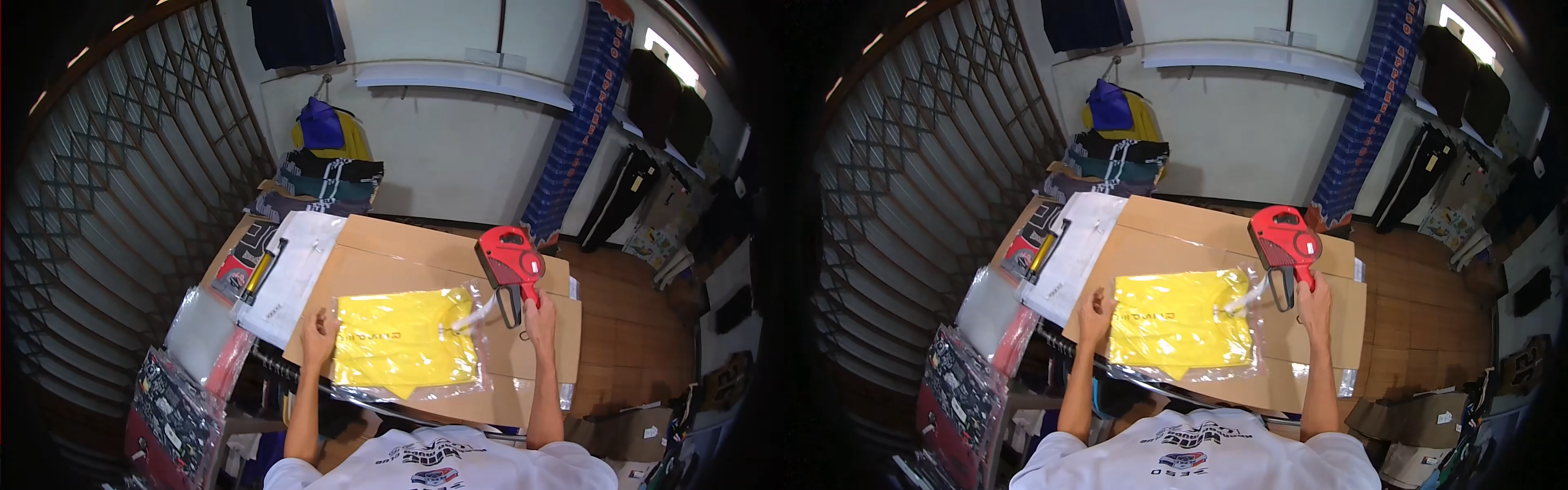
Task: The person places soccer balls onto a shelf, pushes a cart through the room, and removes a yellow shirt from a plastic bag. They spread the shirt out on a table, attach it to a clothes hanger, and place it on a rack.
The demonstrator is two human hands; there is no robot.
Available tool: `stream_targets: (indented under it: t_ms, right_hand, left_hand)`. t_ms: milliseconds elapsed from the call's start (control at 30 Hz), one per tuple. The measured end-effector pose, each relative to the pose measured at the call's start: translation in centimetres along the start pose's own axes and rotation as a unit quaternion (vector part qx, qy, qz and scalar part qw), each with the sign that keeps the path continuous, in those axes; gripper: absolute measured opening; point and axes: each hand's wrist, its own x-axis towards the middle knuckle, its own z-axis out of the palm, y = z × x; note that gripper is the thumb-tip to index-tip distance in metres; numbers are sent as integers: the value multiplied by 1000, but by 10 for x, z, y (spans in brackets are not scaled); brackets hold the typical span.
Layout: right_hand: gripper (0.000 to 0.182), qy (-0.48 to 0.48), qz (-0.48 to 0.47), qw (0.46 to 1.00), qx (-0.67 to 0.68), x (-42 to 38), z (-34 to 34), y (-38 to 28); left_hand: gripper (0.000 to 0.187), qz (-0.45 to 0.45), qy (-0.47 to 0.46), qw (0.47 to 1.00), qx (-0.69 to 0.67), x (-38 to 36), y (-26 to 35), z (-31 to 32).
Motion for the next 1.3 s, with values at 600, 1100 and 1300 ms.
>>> stream_targets:
  t_ms: [600, 1100, 1300]
  right_hand:
    - [31, -236, -96, 962, 94, 113, 322, -159]
    - [40, -369, -129, 919, 48, 124, 507, -202]
    - [47, -350, -148, 923, -63, 124, 529, -205]
  left_hand:
    - [37, 73, -47, 995, 42, 2, -1, -14]
    - [33, 65, -52, 996, 14, 7, -2, -19]
    - [32, 73, -54, 995, 25, 7, -2, -19]
